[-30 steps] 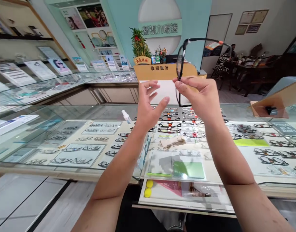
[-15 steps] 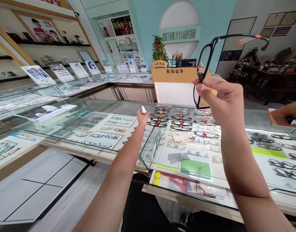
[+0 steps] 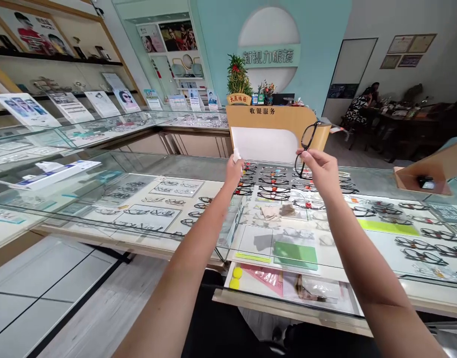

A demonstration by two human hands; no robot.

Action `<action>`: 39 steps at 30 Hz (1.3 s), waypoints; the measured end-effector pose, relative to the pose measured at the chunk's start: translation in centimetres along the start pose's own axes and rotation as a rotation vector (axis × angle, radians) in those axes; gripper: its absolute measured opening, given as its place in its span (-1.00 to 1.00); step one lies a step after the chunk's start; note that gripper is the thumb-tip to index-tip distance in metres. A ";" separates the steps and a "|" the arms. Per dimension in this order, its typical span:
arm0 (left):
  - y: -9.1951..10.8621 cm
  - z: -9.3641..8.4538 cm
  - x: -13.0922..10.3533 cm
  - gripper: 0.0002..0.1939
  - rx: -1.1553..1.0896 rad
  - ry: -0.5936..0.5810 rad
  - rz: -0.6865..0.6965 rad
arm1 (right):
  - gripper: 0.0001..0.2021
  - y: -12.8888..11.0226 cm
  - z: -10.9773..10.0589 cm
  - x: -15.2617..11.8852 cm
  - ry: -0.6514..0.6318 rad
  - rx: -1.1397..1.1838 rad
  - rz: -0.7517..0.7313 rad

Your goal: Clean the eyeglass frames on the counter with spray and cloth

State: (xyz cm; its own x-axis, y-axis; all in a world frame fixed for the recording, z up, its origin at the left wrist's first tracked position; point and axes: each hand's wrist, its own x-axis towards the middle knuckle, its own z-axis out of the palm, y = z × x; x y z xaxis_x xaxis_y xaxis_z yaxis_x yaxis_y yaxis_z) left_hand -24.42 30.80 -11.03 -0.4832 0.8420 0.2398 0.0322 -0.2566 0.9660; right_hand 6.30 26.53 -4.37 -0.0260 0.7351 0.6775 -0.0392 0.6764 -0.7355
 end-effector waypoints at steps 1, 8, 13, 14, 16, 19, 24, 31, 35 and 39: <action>0.7 1.4 -0.5 -0.59 -0.061 -0.079 -0.007 | -0.50 0.8 0.1 0.0 -0.009 -0.008 0.021; 4.0 7.2 -4.6 -0.18 -0.544 -0.643 -0.208 | -0.43 3.9 0.0 -0.7 -0.112 -0.057 0.083; 2.4 7.5 -6.0 -0.32 -0.495 -0.552 -0.091 | -0.44 4.7 0.8 -1.8 -0.234 -0.053 0.130; 1.9 7.4 -6.1 -0.36 -0.463 -0.498 -0.049 | -0.44 4.7 1.1 -2.1 -0.261 -0.049 0.144; 1.1 7.2 -6.1 -0.40 -0.387 -0.391 0.035 | -0.44 4.7 1.7 -2.6 -0.308 -0.046 0.163; 0.4 7.2 -6.2 -0.41 -0.202 -0.289 0.173 | -0.45 4.7 2.3 -3.1 -0.336 -0.039 0.170; 0.4 7.3 -6.8 -0.44 0.118 -0.208 0.381 | -0.51 4.9 2.6 -3.6 -0.377 0.065 0.223; 0.6 7.3 -6.8 -0.45 0.078 -0.240 0.414 | -0.56 4.7 2.3 -3.1 -0.272 0.207 0.300; 1.0 7.1 -7.4 -0.48 0.220 -0.266 0.591 | -0.54 4.9 1.9 -2.6 -0.125 0.323 0.356; 1.1 7.3 -8.3 -0.52 0.378 -0.350 0.705 | -0.50 5.0 1.9 -2.5 -0.122 0.341 0.370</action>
State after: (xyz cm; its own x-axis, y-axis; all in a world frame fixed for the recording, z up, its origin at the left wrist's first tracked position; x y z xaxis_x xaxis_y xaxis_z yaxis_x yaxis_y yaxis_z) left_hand -13.96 27.03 -11.20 0.0530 0.6597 0.7496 0.5408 -0.6500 0.5339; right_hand 4.26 28.01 -9.74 -0.2151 0.8979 0.3842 -0.3278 0.3042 -0.8944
